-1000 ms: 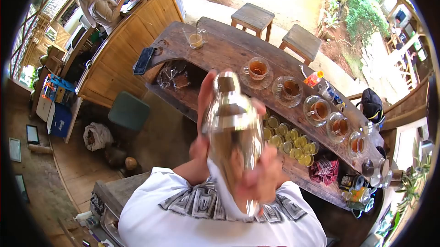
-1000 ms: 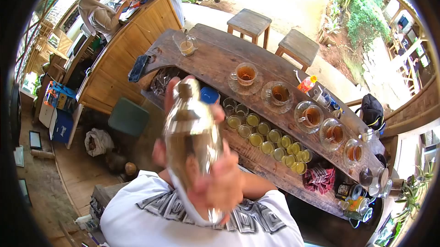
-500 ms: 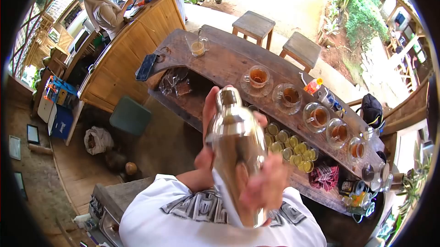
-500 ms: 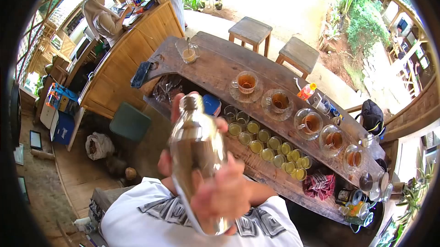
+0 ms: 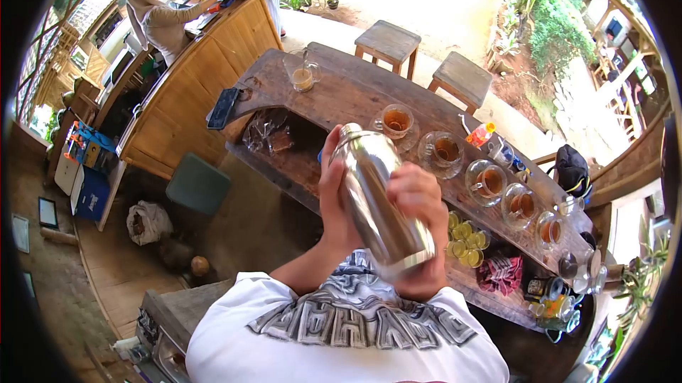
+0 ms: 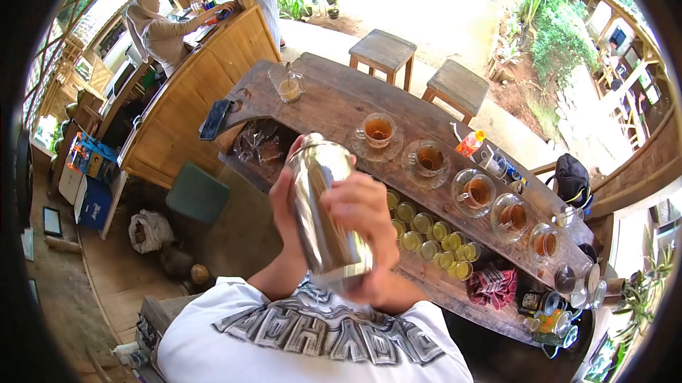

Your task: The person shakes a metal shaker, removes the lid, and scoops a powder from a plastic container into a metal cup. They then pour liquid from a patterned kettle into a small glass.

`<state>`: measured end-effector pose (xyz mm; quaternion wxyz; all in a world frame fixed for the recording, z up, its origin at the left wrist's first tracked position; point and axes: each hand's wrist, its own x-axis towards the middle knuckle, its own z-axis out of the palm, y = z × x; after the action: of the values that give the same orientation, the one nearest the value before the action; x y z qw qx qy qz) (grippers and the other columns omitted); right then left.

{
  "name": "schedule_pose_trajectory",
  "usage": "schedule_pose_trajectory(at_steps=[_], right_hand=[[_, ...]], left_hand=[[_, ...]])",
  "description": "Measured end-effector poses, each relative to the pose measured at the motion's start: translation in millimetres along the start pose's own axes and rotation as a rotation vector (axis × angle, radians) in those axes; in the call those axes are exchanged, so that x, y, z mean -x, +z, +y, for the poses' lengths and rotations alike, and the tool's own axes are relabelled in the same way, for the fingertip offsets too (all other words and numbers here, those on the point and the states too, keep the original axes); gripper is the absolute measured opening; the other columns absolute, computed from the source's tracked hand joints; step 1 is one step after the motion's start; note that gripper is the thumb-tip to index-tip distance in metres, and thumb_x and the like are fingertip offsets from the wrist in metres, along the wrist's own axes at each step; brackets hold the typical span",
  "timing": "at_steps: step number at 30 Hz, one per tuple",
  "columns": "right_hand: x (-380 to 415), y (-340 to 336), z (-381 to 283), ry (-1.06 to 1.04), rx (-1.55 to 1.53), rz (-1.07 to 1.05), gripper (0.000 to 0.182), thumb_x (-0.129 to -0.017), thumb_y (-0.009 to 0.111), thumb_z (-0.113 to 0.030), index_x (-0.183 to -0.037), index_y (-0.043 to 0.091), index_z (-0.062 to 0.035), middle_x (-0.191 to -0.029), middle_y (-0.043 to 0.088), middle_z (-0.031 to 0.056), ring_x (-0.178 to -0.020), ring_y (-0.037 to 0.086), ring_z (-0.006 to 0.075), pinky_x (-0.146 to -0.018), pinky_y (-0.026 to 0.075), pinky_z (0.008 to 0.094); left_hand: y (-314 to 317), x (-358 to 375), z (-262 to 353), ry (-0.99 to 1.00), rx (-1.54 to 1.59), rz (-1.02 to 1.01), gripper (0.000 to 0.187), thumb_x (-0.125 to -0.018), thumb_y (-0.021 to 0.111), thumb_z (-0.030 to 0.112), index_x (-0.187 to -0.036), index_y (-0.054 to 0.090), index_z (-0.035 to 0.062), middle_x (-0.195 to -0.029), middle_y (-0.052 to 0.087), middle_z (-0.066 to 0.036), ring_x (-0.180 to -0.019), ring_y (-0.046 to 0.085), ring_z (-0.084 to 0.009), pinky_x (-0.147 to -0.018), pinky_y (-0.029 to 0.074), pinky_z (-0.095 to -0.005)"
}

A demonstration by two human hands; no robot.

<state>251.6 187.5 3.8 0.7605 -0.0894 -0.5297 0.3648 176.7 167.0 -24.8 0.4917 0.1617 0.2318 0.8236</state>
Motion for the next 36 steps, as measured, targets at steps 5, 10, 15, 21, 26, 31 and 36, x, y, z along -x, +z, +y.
schedule_pose_trajectory(at_steps=[5, 10, 15, 21, 26, 31, 36], right_hand=[[37.2, 32.8, 11.1, -0.314, -0.124, 0.201, 0.045, -0.101, 0.051, -0.041, -0.103, 0.065, 0.0007, -0.103, 0.070, 0.0204, -0.097, 0.066, 0.0348, -0.088, 0.052, 0.0473], [13.4, 25.2, 7.1, -0.023, 0.129, 0.007, 0.060, -0.104, 0.044, -0.056, -0.102, 0.066, -0.0007, -0.101, 0.074, 0.0167, -0.094, 0.066, 0.0306, -0.082, 0.050, 0.0528], [16.1, 37.9, 6.4, -0.308, -0.218, 0.352, 0.039, -0.096, 0.055, -0.044, -0.094, 0.069, -0.0069, -0.097, 0.072, 0.0110, -0.091, 0.066, 0.0293, -0.083, 0.049, 0.0454], [21.6, 53.5, 21.6, -0.182, -0.115, 0.297, 0.029, -0.095, 0.059, -0.045, -0.093, 0.063, -0.0168, -0.093, 0.064, 0.0022, -0.090, 0.062, 0.0204, -0.090, 0.049, 0.0425], [2.1, 33.1, -6.6, 0.137, 0.094, 0.102, 0.055, -0.102, 0.048, -0.067, -0.098, 0.067, -0.0144, -0.089, 0.065, -0.0057, -0.085, 0.063, 0.0166, -0.095, 0.046, 0.0415], [50.7, 34.7, 37.5, -0.593, 0.028, 0.249, 0.048, -0.099, 0.052, -0.054, -0.104, 0.065, -0.0086, -0.099, 0.069, 0.0049, -0.094, 0.064, 0.0245, -0.093, 0.048, 0.0444], [11.7, 29.1, 10.0, -0.143, 0.158, -0.097, 0.038, -0.082, 0.075, -0.019, -0.114, 0.062, -0.0046, -0.094, 0.060, 0.0124, -0.086, 0.062, 0.0310, -0.068, 0.050, 0.0517]], left_hand=[[15.8, 9.9, 8.8, 0.129, 0.455, -0.564, 0.098, -0.098, 0.066, 0.051, -0.173, 0.014, 0.0178, -0.163, 0.038, -0.028, -0.134, 0.050, -0.0493, -0.084, 0.068, -0.0500], [0.6, 2.7, 10.6, 0.014, 0.011, -0.016, 0.073, -0.104, 0.052, 0.049, -0.166, 0.037, 0.0136, -0.140, 0.061, -0.028, -0.117, 0.066, -0.0433, -0.096, 0.059, -0.0531], [2.7, -7.2, 23.2, -0.043, 0.079, -0.196, 0.082, -0.101, 0.056, 0.055, -0.170, 0.030, 0.0178, -0.140, 0.058, -0.031, -0.113, 0.064, -0.0398, -0.091, 0.063, -0.0461], [10.4, 20.5, 16.8, 0.083, 0.471, -0.512, 0.094, -0.098, 0.068, 0.051, -0.172, 0.019, 0.0201, -0.154, 0.041, -0.037, -0.112, 0.064, -0.0493, -0.083, 0.063, -0.0610], [-12.0, -14.3, 21.0, -0.116, 0.056, 0.013, 0.066, -0.105, 0.056, 0.050, -0.161, 0.043, 0.0185, -0.138, 0.060, -0.034, -0.121, 0.063, -0.0373, -0.101, 0.056, -0.0479], [21.7, 7.7, 31.1, 0.150, 0.431, -0.415, 0.077, -0.103, 0.059, 0.050, -0.169, 0.031, 0.0208, -0.145, 0.062, -0.022, -0.119, 0.065, -0.0408, -0.089, 0.064, -0.0498], [-14.5, -5.6, 26.8, 0.037, 0.101, -0.210, 0.083, -0.103, 0.060, 0.050, -0.171, 0.024, 0.0204, -0.143, 0.057, -0.035, -0.123, 0.065, -0.0431, -0.090, 0.064, -0.0527]])
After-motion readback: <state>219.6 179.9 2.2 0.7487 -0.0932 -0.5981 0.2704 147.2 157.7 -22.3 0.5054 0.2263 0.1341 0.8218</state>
